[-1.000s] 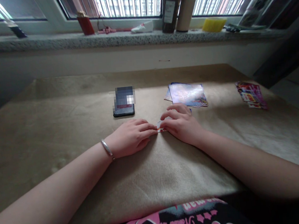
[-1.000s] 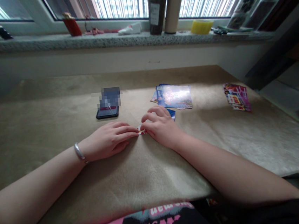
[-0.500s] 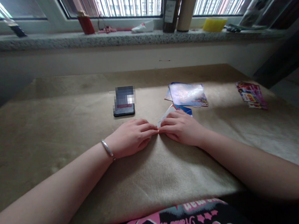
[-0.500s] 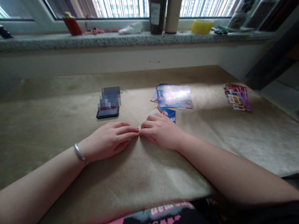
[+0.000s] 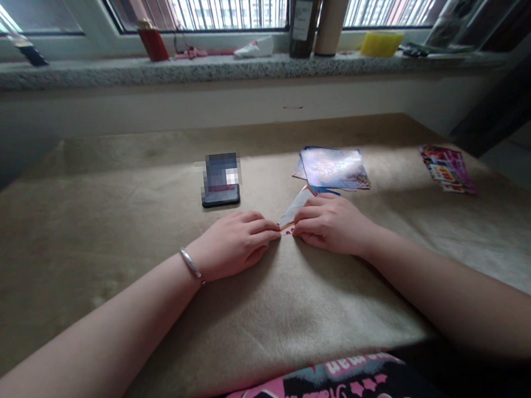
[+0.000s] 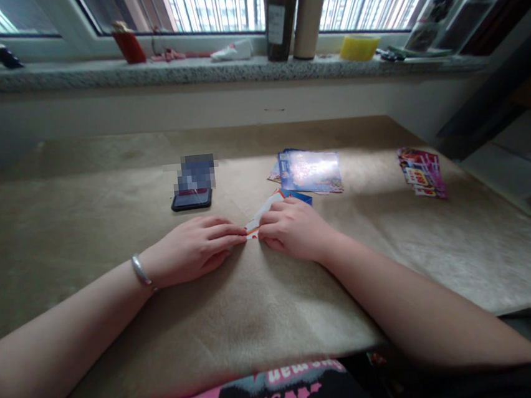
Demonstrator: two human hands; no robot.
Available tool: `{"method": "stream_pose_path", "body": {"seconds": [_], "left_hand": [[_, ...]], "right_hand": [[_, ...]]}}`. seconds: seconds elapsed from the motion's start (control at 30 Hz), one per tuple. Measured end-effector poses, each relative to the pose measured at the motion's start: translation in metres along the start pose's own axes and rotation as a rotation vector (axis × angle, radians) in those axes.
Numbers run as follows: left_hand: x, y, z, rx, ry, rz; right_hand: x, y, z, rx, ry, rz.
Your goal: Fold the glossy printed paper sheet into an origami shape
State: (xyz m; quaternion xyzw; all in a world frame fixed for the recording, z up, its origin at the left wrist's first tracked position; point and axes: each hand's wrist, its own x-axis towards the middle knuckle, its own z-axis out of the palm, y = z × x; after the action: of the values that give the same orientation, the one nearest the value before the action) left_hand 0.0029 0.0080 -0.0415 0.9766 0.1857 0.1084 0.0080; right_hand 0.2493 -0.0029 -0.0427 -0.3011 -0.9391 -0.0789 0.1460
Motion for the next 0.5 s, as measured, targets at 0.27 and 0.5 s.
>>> {"method": "stream_pose_path", "body": {"seconds": [0.27,0.5], "left_hand": [[-0.001,-0.003,-0.005,0.014,-0.03,0.029],[-0.005,-0.009,-0.008,0.043,-0.018,0.006]], "right_hand": [[-0.005,0.004,0.007,0.075,0.034,-0.015],[0.004,-0.002,0.018,0.09,0.053,0.017]]}}
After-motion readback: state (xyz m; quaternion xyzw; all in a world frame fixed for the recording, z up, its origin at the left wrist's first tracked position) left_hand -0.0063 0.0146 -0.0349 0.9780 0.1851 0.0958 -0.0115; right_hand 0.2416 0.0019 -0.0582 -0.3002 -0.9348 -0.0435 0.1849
